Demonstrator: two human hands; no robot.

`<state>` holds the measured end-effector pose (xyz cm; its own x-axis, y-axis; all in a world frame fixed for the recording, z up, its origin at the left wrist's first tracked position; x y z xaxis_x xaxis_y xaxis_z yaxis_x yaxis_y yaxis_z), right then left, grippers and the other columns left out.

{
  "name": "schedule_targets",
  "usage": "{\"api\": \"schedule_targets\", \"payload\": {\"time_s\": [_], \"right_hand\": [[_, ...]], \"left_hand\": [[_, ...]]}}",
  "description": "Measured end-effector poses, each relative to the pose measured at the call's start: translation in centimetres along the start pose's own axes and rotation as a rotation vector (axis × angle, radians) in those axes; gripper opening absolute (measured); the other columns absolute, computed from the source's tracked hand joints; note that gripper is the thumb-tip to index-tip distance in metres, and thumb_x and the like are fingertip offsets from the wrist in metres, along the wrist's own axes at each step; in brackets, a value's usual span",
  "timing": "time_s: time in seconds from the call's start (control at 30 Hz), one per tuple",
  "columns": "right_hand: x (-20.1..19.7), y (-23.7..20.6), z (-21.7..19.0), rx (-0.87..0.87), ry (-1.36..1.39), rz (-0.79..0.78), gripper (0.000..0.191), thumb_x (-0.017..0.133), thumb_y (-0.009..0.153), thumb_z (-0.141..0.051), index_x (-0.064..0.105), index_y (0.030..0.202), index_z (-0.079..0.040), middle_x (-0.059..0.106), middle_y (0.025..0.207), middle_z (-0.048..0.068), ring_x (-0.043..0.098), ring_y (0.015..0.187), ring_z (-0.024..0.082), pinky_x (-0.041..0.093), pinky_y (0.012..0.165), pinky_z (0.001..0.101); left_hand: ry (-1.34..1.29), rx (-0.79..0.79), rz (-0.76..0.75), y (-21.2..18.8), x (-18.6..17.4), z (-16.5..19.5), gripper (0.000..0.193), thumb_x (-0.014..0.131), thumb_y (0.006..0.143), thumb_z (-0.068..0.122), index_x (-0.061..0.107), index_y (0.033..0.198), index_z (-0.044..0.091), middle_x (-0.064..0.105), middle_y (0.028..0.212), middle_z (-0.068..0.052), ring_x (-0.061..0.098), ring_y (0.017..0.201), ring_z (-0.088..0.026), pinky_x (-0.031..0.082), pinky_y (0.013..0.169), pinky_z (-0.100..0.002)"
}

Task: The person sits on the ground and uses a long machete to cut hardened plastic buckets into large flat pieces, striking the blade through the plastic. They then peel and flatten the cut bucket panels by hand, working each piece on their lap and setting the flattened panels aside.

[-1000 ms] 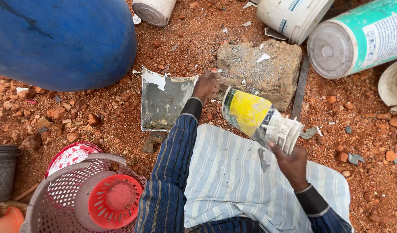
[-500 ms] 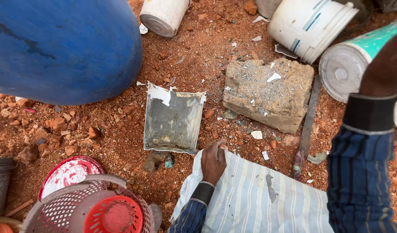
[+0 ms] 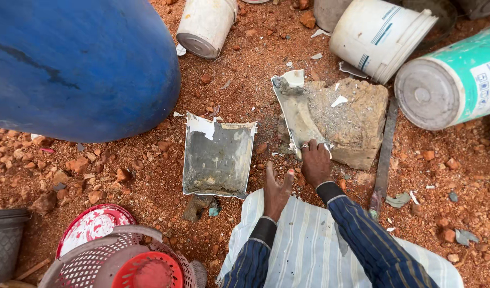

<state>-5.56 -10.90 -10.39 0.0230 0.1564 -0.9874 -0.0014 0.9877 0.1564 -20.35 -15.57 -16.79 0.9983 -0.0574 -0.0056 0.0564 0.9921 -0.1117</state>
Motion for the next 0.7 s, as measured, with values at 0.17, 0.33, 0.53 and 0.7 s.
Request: {"api": "schedule_targets", "payload": {"time_s": [0.17, 0.33, 0.53, 0.7], "right_hand": [[-1.0, -5.7, -1.2, 0.064, 0.189, 0.101, 0.055, 0.075, 0.074, -0.016, 0.058, 0.124, 0.001, 0.057, 0.116, 0.018, 0.054, 0.106, 0.036, 0.045, 0.086, 0.0487], [0.0, -14.1, 3.3, 0.604, 1.065, 0.382, 0.068, 0.076, 0.08, -0.016, 0.049, 0.141, 0.002, 0.055, 0.135, 0.019, 0.055, 0.123, 0.04, 0.043, 0.102, 0.0518], [2.0, -14.5, 2.9, 0.934, 2.365, 0.241, 0.047, 0.072, 0.096, -0.023, 0.059, 0.137, -0.004, 0.066, 0.13, 0.008, 0.069, 0.108, 0.021, 0.056, 0.094, 0.0378], [-9.3, -13.0, 9.8, 0.606, 2.212, 0.539, 0.042, 0.069, 0.096, -0.016, 0.057, 0.135, -0.006, 0.071, 0.12, 0.006, 0.069, 0.11, 0.02, 0.058, 0.102, 0.0367]], "left_hand": [[-0.159, -0.021, -0.046, 3.6, 5.5, 0.6, 0.095, 0.075, 0.088, 0.038, 0.024, 0.158, 0.0, 0.053, 0.147, -0.025, 0.056, 0.131, -0.032, 0.045, 0.109, -0.044], [-0.156, -0.077, 0.057, 2.0, 5.6, 1.3, 0.05, 0.063, 0.103, 0.023, 0.05, 0.146, 0.002, 0.064, 0.124, -0.017, 0.061, 0.11, -0.024, 0.049, 0.095, -0.038], [-0.305, -0.083, 0.005, -4.2, 8.1, 6.6, 0.04, 0.06, 0.099, 0.019, 0.056, 0.134, -0.001, 0.067, 0.11, -0.009, 0.063, 0.1, -0.018, 0.052, 0.087, -0.034], [-0.33, 0.265, -0.293, -7.8, 13.2, 14.9, 0.082, 0.056, 0.106, 0.053, 0.041, 0.164, -0.004, 0.064, 0.111, -0.025, 0.063, 0.093, -0.021, 0.056, 0.081, -0.038]]}}
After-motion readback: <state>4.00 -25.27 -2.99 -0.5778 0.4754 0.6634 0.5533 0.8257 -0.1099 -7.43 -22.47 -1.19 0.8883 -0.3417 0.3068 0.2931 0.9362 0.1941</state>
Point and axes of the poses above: each hand's wrist, its own y-axis towards the middle knuckle, its own x-axis out of the palm, z = x × y, the point moved 5 cm from there along y, towards the middle knuckle
